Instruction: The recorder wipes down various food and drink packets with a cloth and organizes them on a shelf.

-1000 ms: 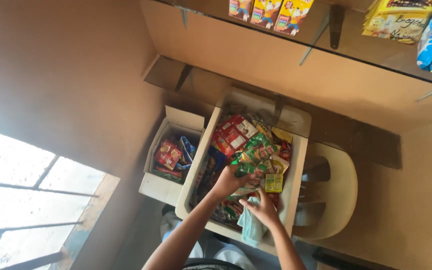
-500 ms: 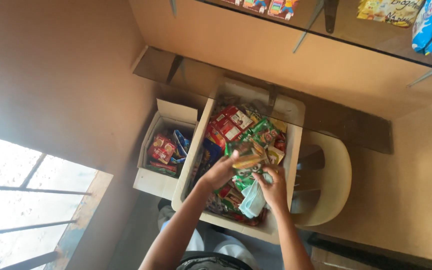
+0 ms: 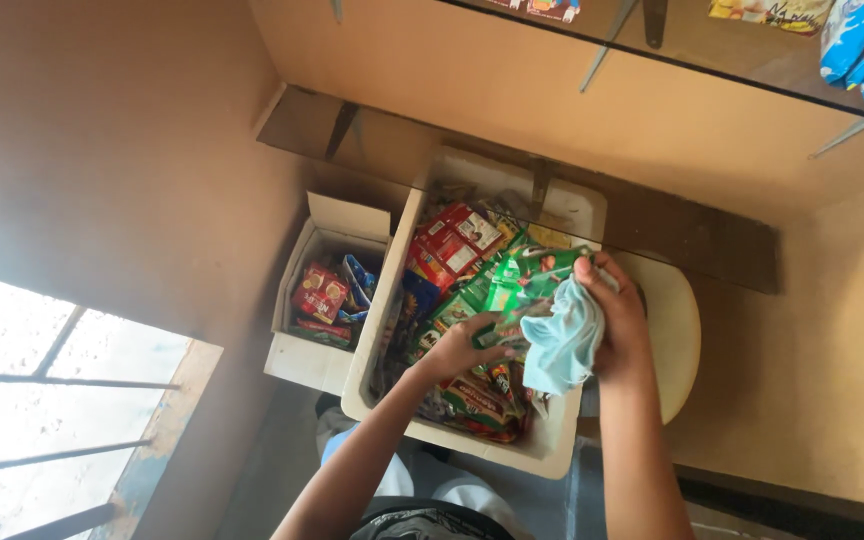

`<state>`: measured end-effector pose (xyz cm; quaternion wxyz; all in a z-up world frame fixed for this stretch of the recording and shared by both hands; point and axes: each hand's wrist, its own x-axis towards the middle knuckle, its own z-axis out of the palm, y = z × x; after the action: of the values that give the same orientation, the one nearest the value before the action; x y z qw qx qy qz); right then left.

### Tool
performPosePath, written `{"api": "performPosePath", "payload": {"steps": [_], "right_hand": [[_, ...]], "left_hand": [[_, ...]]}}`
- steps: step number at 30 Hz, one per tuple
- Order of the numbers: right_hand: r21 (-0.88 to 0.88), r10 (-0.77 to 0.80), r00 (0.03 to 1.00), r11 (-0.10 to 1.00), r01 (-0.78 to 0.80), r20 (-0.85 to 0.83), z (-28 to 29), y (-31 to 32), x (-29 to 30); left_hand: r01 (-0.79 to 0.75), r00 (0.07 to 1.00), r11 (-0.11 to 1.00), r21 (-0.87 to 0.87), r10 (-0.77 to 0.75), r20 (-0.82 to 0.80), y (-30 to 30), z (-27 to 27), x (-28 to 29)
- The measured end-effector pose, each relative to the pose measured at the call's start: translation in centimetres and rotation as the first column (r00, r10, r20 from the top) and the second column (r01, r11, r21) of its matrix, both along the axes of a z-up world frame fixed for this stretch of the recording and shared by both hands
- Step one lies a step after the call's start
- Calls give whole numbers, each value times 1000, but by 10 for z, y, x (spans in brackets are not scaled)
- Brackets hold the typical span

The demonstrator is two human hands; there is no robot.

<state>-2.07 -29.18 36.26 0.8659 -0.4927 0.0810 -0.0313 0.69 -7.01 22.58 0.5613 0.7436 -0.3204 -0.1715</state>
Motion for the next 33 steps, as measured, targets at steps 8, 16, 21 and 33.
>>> {"api": "performPosePath", "payload": {"steps": [8,16,21,33], "right_hand": [[-30,47,995,999,-45,90,69,11,-4],[-183,188,981,964,-194,-50,-8,-9,-7],[-49,133,969,988,-146,-209,-80,-4,-65],[-280,41,968,954,-112,-249,-48,13,-34]], "left_hand": [[-101,969,995,-3,98,-226,3,-35,14],[-254,940,959,-127,213,-265,-14,-8,20],[-295,883,801,-521,20,-469,-39,34,38],[31,657,854,-520,-410,-633,-3,-26,40]]}}
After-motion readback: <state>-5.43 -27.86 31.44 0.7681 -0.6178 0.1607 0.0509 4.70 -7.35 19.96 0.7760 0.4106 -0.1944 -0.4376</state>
